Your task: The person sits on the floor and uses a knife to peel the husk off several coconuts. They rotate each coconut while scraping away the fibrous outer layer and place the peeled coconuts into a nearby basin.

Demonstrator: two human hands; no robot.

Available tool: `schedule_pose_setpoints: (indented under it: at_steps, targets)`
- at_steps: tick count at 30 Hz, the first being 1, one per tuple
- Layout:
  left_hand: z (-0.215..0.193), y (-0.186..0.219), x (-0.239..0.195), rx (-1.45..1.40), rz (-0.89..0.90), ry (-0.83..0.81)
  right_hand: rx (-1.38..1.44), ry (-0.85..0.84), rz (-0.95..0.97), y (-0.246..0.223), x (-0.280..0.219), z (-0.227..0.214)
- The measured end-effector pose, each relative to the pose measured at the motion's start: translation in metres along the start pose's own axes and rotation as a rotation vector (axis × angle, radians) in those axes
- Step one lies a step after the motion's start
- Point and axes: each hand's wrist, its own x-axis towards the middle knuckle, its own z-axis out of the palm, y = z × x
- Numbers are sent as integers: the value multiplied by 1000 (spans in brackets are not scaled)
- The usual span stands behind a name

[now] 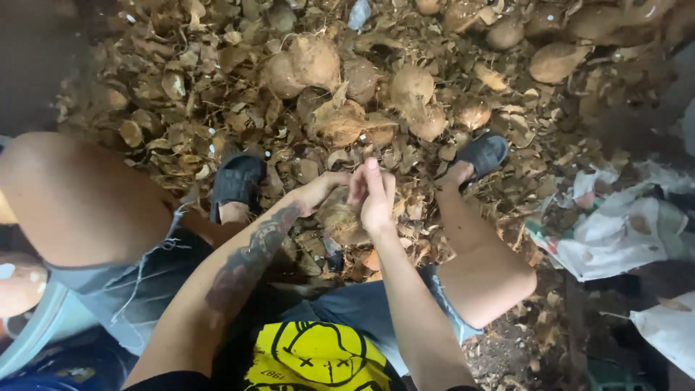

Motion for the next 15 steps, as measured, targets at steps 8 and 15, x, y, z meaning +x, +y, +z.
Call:
schedule_pose_setpoints:
  at_steps: [8, 15]
  targets:
    - [-16, -10, -23, -281, -241, 91, 982, 99, 68, -34, 1, 3]
    - [-36, 32, -23, -104, -200, -435, 1374, -466, 3, -15, 9, -24]
